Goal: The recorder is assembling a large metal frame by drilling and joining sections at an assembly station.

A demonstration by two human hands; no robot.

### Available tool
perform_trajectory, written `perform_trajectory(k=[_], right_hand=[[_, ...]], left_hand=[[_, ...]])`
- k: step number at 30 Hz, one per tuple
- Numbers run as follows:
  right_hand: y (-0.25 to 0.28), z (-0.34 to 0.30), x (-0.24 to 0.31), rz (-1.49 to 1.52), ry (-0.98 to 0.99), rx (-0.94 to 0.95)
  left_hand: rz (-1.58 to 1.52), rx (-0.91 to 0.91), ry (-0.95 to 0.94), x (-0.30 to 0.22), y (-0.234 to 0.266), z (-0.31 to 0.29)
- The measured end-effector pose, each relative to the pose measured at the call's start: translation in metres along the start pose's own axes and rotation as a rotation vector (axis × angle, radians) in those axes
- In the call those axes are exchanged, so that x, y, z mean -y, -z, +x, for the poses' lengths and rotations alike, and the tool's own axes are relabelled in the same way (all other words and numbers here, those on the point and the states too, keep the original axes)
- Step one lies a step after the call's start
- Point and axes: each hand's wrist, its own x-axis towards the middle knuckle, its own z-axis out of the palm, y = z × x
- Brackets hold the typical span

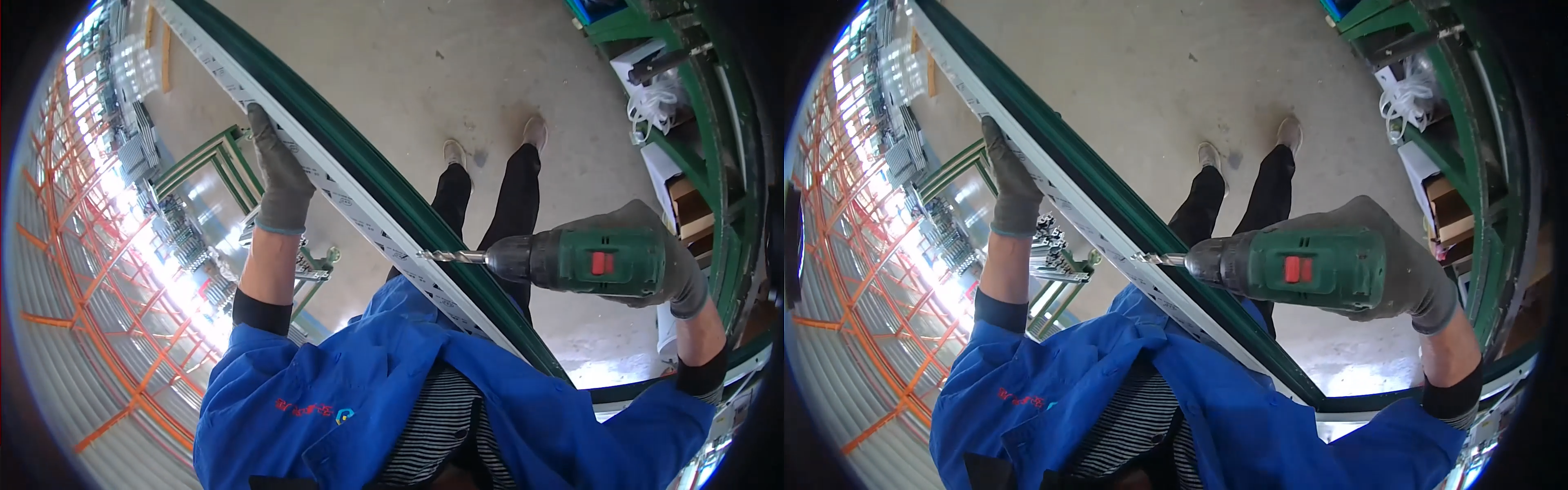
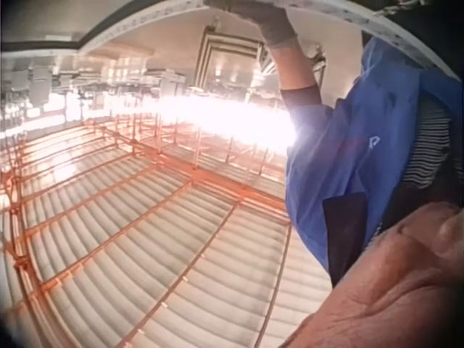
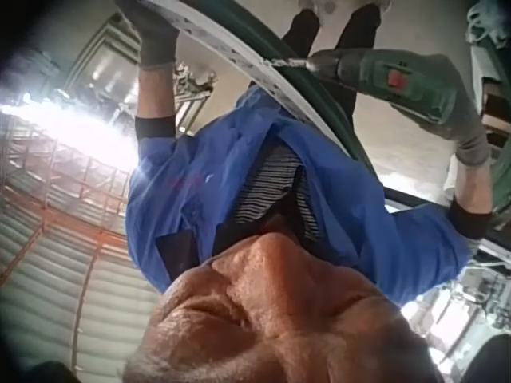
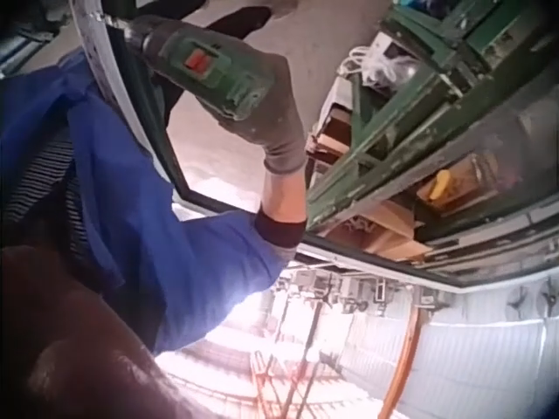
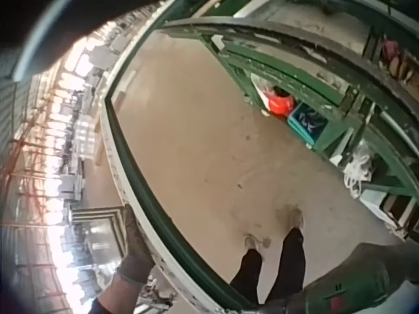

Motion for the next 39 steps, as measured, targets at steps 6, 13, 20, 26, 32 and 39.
perform_trajectory(k=[6, 13, 20, 26, 32, 39], right_hand=[[-0.001, 0.003, -0.028, 0.181, 0.068, 0.013], [-0.002, 0.011, -0.032, 0.118, 0.071, 0.027], [-0.006, 0.013, -0.034, 0.075, 0.077, 0.018], [-0.005, 0.012, -0.033, 0.126, 0.064, 0.034], [-0.003, 0.015, -0.026, 0.072, 0.059, 0.072], [-0.005, 0.017, -0.028, 0.126, 0.042, 0.039]], left_hand=[[-0.026, 0.032, 0.081, 0.000, 0.003, 0.004], [-0.057, 0.029, 0.121, 0.001, 0.010, 0.006], [-0.052, 0.092, 0.116, -0.001, 0.015, 0.005], [-0.048, 0.045, 0.094, 0.001, -0.002, 0.002], [-0.053, 0.011, 0.067, -0.002, -0.006, -0.002], [-0.062, 0.020, 0.068, -0.002, -0.008, -0.002]])
